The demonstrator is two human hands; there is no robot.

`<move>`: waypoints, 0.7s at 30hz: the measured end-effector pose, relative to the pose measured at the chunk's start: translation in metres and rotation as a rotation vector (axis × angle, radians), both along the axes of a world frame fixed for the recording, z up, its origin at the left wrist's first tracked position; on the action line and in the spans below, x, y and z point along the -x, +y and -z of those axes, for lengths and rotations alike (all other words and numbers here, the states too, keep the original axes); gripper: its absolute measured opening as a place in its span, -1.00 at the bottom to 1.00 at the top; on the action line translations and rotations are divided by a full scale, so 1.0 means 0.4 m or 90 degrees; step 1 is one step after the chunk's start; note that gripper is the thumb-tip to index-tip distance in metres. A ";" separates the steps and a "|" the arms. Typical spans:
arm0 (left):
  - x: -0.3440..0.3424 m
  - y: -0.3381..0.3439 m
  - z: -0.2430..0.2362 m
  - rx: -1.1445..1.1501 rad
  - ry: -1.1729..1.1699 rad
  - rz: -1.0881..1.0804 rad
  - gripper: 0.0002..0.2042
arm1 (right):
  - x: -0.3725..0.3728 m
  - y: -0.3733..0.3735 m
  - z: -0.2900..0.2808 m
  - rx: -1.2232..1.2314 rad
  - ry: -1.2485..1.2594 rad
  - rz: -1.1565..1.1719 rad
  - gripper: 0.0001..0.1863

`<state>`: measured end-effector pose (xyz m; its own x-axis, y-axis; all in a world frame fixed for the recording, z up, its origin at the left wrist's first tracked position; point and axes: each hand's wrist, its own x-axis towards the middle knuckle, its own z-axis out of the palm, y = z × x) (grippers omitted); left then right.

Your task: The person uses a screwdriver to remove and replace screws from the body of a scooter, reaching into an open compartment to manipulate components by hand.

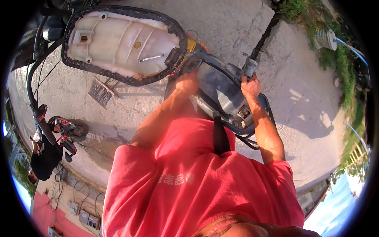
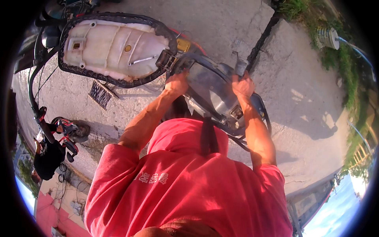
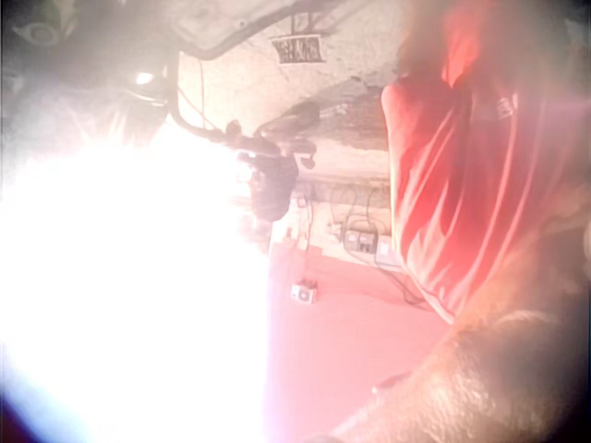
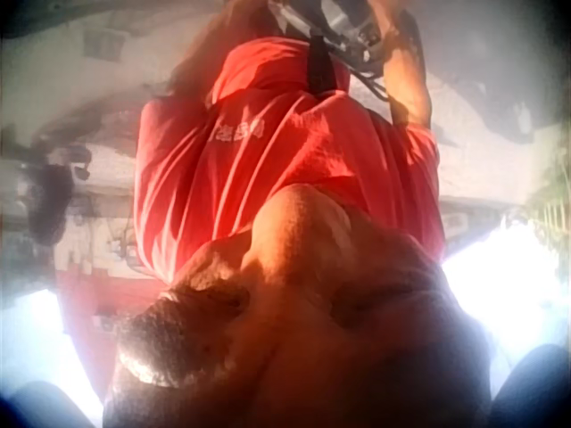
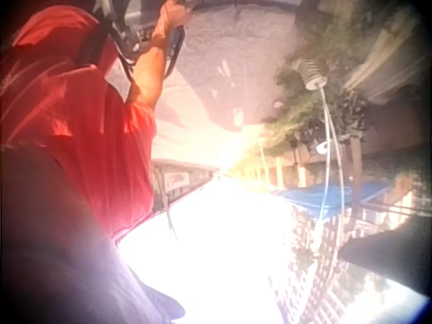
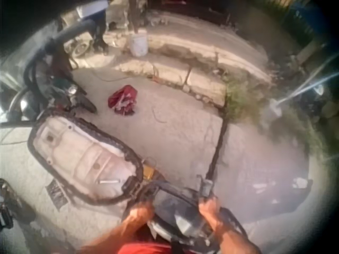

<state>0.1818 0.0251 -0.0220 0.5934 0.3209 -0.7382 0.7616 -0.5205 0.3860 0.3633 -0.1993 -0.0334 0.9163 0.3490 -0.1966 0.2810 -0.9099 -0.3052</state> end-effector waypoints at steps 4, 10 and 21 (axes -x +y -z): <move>-0.002 0.008 0.002 -0.007 -0.001 0.033 -0.49 | 0.002 -0.005 0.004 -0.011 -0.010 -0.003 -0.53; 0.070 -0.032 -0.014 0.041 -0.094 -0.091 -0.49 | 0.002 -0.017 0.017 0.027 0.005 -0.013 -0.53; 0.206 -0.060 -0.019 0.237 -0.138 -0.381 -0.73 | -0.009 -0.013 -0.008 -0.007 0.047 0.007 -0.58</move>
